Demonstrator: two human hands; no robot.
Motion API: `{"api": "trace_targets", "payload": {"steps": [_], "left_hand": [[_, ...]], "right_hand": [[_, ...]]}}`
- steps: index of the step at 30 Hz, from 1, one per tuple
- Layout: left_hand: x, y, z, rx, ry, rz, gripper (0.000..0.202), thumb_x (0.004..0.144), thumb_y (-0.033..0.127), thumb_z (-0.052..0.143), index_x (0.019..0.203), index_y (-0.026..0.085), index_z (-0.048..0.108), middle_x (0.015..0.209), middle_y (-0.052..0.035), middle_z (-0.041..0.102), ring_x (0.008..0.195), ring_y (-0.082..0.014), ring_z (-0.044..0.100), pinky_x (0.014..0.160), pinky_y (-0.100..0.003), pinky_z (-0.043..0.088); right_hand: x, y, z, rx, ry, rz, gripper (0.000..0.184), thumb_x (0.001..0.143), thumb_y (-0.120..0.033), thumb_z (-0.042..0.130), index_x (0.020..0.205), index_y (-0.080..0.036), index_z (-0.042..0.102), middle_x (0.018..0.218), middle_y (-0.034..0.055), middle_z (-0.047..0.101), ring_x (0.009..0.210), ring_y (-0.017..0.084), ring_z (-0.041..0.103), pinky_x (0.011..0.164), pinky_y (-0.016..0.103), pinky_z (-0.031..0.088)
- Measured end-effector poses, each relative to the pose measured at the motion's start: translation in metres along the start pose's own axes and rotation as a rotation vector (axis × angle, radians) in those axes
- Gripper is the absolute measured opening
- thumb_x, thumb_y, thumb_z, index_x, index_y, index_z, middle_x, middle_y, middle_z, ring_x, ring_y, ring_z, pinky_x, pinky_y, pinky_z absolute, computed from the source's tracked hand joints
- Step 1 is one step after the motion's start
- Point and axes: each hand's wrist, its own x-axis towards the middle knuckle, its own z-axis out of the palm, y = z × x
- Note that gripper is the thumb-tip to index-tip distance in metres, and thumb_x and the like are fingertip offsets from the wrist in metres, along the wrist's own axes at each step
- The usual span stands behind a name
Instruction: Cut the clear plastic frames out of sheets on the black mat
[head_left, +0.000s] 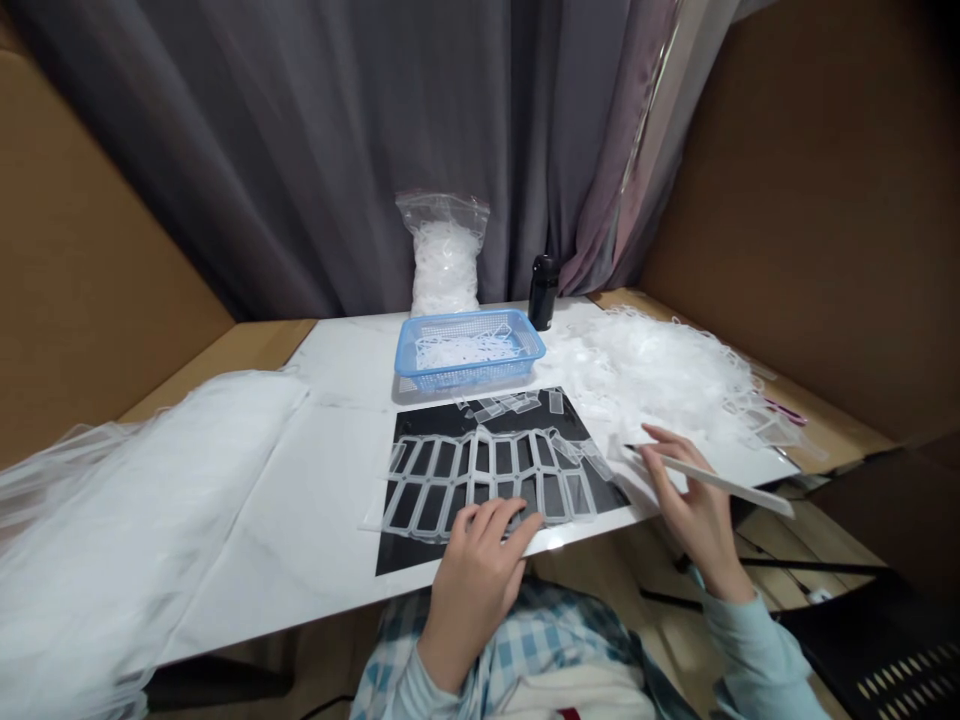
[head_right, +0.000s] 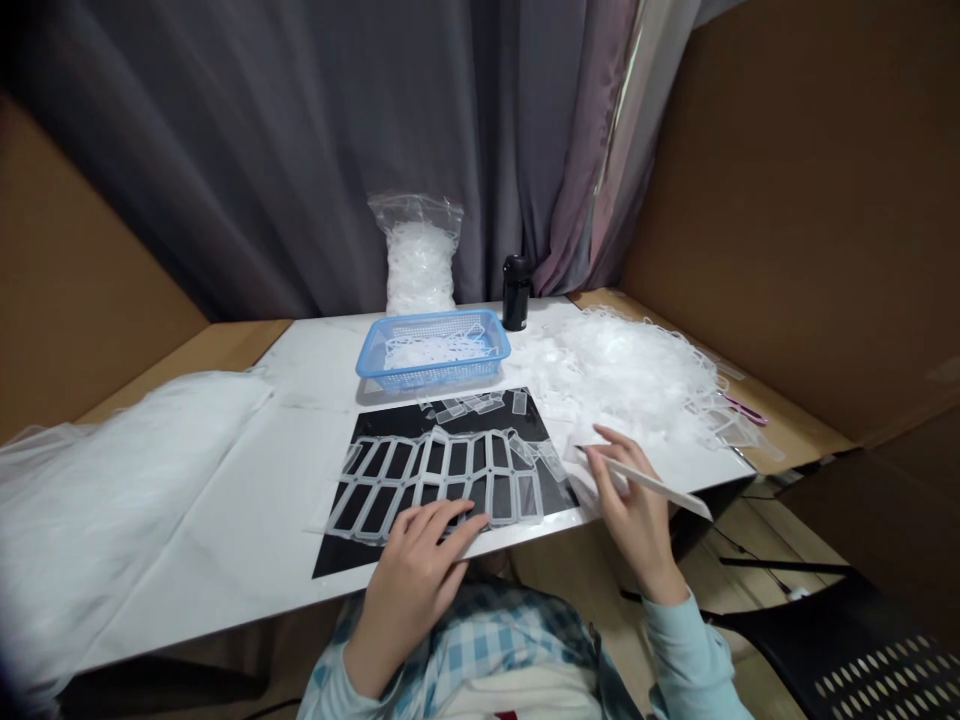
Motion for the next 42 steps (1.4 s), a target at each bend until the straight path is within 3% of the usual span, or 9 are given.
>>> {"api": "trace_targets", "payload": {"steps": [4, 8, 14, 20, 25, 32, 36, 42], "left_hand": [[-0.001, 0.001, 0.006, 0.044, 0.089, -0.091, 0.043, 0.076, 0.007, 0.059, 0.118, 0.020, 0.057, 0.118, -0.0063, 0.060, 0.110, -0.0253, 0.054, 0.093, -0.045, 0.037], [-0.001, 0.002, 0.007, 0.057, 0.096, -0.093, 0.043, 0.076, 0.008, 0.061, 0.117, 0.018, 0.058, 0.120, -0.0071, 0.060, 0.112, -0.0257, 0.053, 0.095, -0.044, 0.035], [0.001, 0.002, 0.000, 0.056, 0.079, -0.054, 0.051, 0.079, 0.015, 0.065, 0.127, 0.031, 0.055, 0.130, -0.0040, 0.055, 0.118, -0.0261, 0.048, 0.098, -0.046, 0.029], [0.005, 0.004, 0.001, 0.050, 0.069, 0.126, 0.041, 0.094, 0.014, 0.045, 0.131, 0.031, 0.053, 0.138, -0.0004, 0.051, 0.124, -0.0202, 0.044, 0.101, -0.041, 0.026], [0.010, 0.009, 0.009, 0.001, 0.068, 0.183, 0.032, 0.100, 0.020, 0.037, 0.124, 0.027, 0.058, 0.124, 0.0003, 0.061, 0.116, -0.0167, 0.048, 0.097, -0.038, 0.028], [0.012, 0.011, 0.012, -0.003, 0.071, 0.167, 0.031, 0.099, 0.019, 0.039, 0.123, 0.026, 0.057, 0.117, 0.0000, 0.062, 0.110, -0.0178, 0.050, 0.094, -0.039, 0.029], [0.012, 0.011, 0.012, -0.009, 0.042, 0.150, 0.034, 0.096, 0.014, 0.042, 0.125, 0.025, 0.056, 0.119, -0.0014, 0.061, 0.112, -0.0190, 0.049, 0.095, -0.040, 0.028], [0.013, 0.013, 0.011, 0.002, -0.002, 0.111, 0.039, 0.089, 0.010, 0.053, 0.125, 0.027, 0.054, 0.119, -0.0003, 0.060, 0.112, -0.0196, 0.048, 0.094, -0.040, 0.028]], "right_hand": [[-0.016, -0.017, 0.004, 0.170, -0.355, 0.023, 0.022, 0.096, -0.034, 0.051, 0.089, -0.021, 0.066, 0.108, 0.0082, 0.066, 0.103, 0.024, 0.062, 0.089, 0.035, 0.050], [-0.029, -0.028, 0.010, 0.265, -0.518, 0.035, 0.021, 0.098, -0.032, 0.049, 0.097, -0.021, 0.067, 0.105, 0.0071, 0.068, 0.101, 0.023, 0.063, 0.087, 0.032, 0.051], [-0.033, -0.030, 0.015, 0.311, -0.541, 0.073, 0.021, 0.098, -0.032, 0.048, 0.097, -0.021, 0.066, 0.105, 0.0063, 0.068, 0.105, 0.022, 0.061, 0.093, 0.031, 0.047], [-0.035, -0.029, 0.015, 0.319, -0.532, 0.096, 0.020, 0.099, -0.032, 0.048, 0.099, -0.022, 0.066, 0.107, 0.0055, 0.067, 0.107, 0.021, 0.060, 0.097, 0.031, 0.044], [-0.035, -0.031, 0.016, 0.330, -0.516, 0.103, 0.020, 0.098, -0.031, 0.048, 0.096, -0.022, 0.066, 0.104, 0.0053, 0.067, 0.106, 0.020, 0.060, 0.097, 0.029, 0.044], [-0.035, -0.028, 0.017, 0.315, -0.511, 0.078, 0.021, 0.099, -0.030, 0.047, 0.096, -0.020, 0.065, 0.103, 0.0069, 0.067, 0.105, 0.021, 0.061, 0.096, 0.031, 0.046], [-0.034, -0.031, 0.016, 0.259, -0.528, -0.029, 0.019, 0.099, -0.025, 0.045, 0.100, -0.019, 0.062, 0.106, 0.0095, 0.066, 0.106, 0.022, 0.061, 0.093, 0.033, 0.049], [-0.036, -0.036, 0.018, 0.092, -0.495, -0.342, 0.019, 0.099, -0.015, 0.041, 0.099, -0.018, 0.060, 0.105, 0.0127, 0.066, 0.110, 0.024, 0.059, 0.089, 0.036, 0.054]]}}
